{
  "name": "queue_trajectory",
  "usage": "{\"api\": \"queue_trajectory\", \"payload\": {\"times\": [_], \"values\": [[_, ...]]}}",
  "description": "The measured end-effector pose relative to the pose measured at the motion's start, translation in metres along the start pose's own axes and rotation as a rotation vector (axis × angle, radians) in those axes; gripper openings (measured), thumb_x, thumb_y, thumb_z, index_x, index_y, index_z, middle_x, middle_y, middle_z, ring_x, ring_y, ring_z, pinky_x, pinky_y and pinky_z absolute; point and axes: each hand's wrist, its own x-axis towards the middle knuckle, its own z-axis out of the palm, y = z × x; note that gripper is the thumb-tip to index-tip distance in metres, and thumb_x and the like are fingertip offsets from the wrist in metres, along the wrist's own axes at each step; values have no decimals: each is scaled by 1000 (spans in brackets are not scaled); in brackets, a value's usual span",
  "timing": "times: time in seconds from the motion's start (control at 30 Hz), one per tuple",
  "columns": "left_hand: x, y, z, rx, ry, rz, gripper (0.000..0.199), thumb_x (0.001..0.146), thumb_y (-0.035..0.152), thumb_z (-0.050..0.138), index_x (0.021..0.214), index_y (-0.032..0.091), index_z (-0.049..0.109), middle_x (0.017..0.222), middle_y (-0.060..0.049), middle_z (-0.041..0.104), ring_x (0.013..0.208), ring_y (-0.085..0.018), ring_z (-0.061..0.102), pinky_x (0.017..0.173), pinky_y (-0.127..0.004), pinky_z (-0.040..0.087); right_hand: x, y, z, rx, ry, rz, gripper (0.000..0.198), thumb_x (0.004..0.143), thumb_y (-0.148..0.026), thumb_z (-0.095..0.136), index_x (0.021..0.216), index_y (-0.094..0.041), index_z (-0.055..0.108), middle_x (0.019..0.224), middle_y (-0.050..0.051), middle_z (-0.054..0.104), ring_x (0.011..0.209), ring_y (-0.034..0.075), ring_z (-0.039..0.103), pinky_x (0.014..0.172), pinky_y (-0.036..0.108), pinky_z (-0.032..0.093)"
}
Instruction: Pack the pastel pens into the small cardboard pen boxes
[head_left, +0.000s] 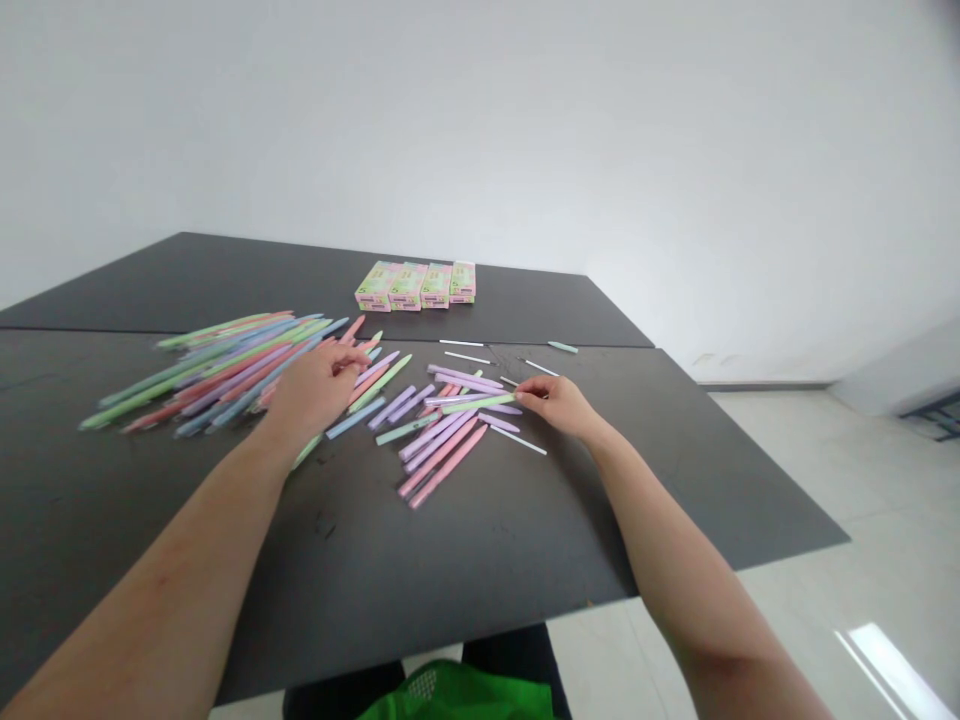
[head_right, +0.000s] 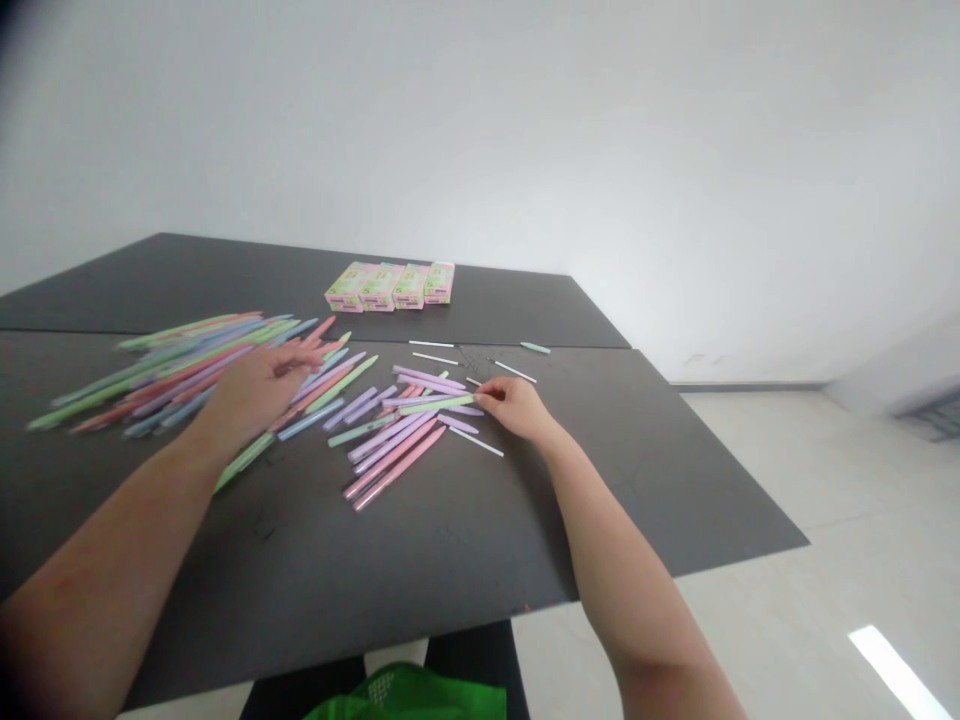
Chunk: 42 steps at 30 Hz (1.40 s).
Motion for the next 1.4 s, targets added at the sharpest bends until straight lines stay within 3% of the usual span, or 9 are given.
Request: {"api": "queue_trajectory", "payload": {"times": [0.3,0.53,0.73,0.97,1.2,1.4], "values": [[0,0,-1,103,-82,34,33,84,27,45,102,17,71,104,-7,71,90,-26,64,83,-36,46,2,0,8,-58,203,-31,20,82,-26,58,92,-19,75,89,6,73,80,19,63,74,31,45],[1,-13,16,226,-91,48,31,84,32,47,101,23,71,110,-8,72,99,-30,65,83,-36,48,19,-15,15,-77,229,-128,27,84,-14,51,95,-20,75,96,5,74,82,18,65,78,30,49],[4,-16,9,248,-110,18,35,82,31,45,102,24,73,106,-9,73,98,-32,66,82,-40,48,62,-35,15,-343,43,-266,38,83,-1,46,103,-15,75,112,9,73,105,22,65,96,31,46],[7,-19,1,219,-80,-11,36,83,31,45,104,23,73,116,-9,71,101,-33,65,88,-41,47,87,-34,28,-475,-188,-358,41,78,2,49,100,-18,77,110,6,73,102,21,66,93,26,46],[6,-23,-11,221,-108,60,37,82,28,42,101,22,73,110,-9,73,102,-30,66,88,-36,48,89,-34,29,-520,-244,-349,36,75,-3,55,100,-18,77,102,6,74,88,18,66,80,23,47],[1,-23,-27,258,-151,84,35,75,26,45,95,21,74,100,-9,75,95,-28,68,82,-34,47,88,-28,20,-539,-199,-314,29,77,-7,57,97,-16,76,95,7,74,86,19,66,77,23,45]]}}
